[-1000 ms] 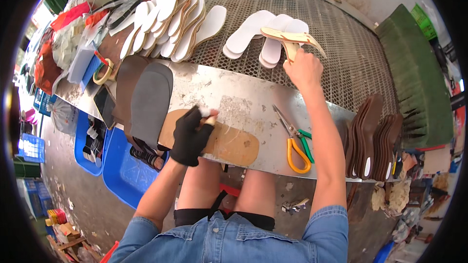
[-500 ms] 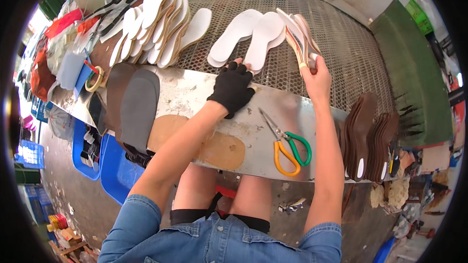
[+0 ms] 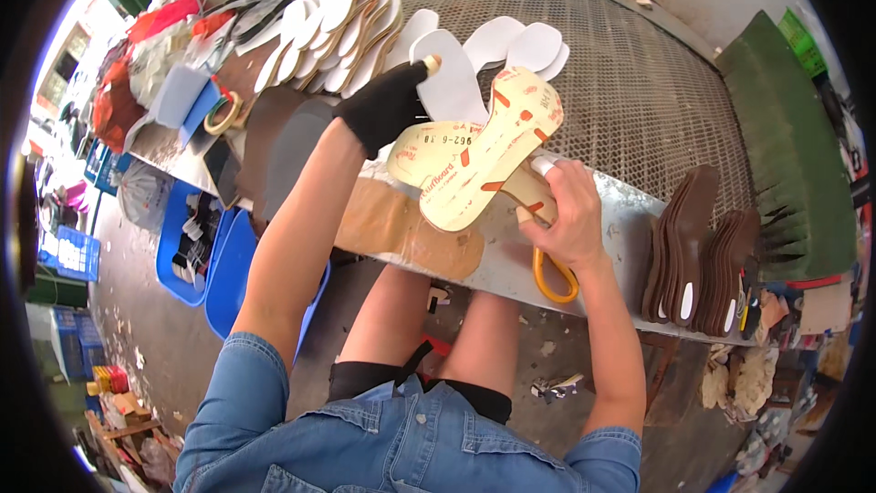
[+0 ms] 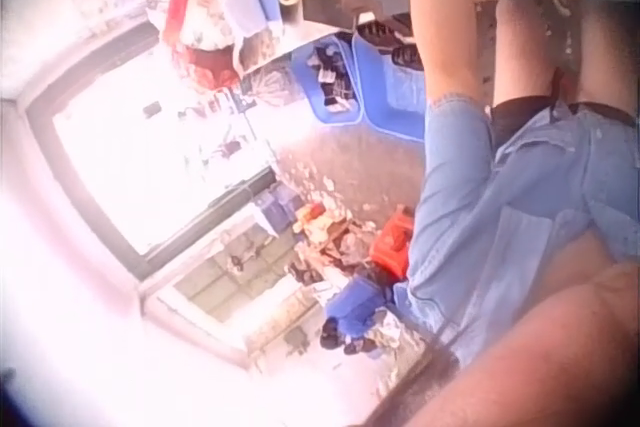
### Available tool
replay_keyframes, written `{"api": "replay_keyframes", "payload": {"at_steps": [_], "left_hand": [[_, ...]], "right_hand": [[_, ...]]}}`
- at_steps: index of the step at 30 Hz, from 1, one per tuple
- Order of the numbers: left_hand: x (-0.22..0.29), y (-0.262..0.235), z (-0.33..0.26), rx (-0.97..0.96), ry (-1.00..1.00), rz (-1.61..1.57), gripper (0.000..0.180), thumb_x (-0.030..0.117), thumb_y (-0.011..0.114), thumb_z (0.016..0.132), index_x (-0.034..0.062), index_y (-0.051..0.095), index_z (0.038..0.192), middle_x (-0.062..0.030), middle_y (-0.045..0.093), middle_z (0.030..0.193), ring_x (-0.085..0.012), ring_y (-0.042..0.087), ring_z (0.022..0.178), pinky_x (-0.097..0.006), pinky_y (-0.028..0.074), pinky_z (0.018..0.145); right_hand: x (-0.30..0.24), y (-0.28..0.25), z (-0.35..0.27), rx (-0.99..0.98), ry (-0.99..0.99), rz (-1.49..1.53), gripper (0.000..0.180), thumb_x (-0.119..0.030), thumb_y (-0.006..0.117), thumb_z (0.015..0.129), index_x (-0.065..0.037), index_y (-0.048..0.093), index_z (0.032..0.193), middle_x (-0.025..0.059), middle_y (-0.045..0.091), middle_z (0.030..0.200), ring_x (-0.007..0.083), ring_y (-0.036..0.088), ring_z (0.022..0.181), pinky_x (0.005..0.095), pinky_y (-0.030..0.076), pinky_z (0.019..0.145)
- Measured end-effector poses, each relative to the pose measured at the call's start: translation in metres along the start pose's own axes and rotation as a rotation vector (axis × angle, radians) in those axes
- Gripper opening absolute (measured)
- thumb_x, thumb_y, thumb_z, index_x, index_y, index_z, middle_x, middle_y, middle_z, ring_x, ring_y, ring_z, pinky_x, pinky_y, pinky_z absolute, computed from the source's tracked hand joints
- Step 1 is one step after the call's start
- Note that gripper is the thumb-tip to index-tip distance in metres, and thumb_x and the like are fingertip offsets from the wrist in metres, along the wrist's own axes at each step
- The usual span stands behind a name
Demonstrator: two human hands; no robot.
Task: The recorder is seen assembling shoe soles and uppers by hand.
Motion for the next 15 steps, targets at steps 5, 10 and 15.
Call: {"api": "replay_keyframes", "payload": {"at_steps": [5, 10, 15], "left_hand": [[-0.008, -0.006, -0.018, 0.44, 0.108, 0.247, 0.04, 0.029, 0.065, 0.083, 0.0026, 0.056, 0.112, -0.0073, 0.06, 0.087, -0.0181, 0.056, 0.071, -0.034, 0.05, 0.063], [-0.008, 0.023, -0.036, 0.439, 0.216, 0.314, 0.038, 0.028, 0.064, 0.082, 0.002, 0.059, 0.11, -0.0057, 0.058, 0.078, -0.0167, 0.055, 0.066, -0.035, 0.05, 0.057], [-0.001, -0.011, -0.034, 0.496, 0.218, 0.058, 0.042, 0.022, 0.067, 0.081, 0.0015, 0.054, 0.115, -0.0118, 0.062, 0.094, -0.0249, 0.061, 0.075, -0.04, 0.052, 0.056]], "right_hand": [[-0.018, 0.001, 0.005, -0.026, 0.02, -0.143, 0.031, -0.013, 0.069, 0.072, 0.004, 0.061, 0.097, 0.0108, 0.059, 0.106, 0.027, 0.056, 0.102, 0.0364, 0.047, 0.082], [-0.029, 0.002, 0.013, 0.061, 0.884, 1.001, 0.032, -0.014, 0.066, 0.084, 0.002, 0.059, 0.111, 0.006, 0.063, 0.104, 0.0108, 0.06, 0.09, 0.0238, 0.049, 0.072], [-0.05, 0.012, 0.02, 0.357, 0.722, 1.325, 0.035, -0.015, 0.065, 0.084, -0.001, 0.057, 0.115, 0.0053, 0.063, 0.108, 0.0132, 0.06, 0.093, 0.0276, 0.049, 0.08]]}}
Point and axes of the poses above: each hand's wrist, its own z-axis towards the middle knuckle, its own y-axis out of the palm, x = y × z, the point moved 1 cm from there along z, towards the middle knuckle
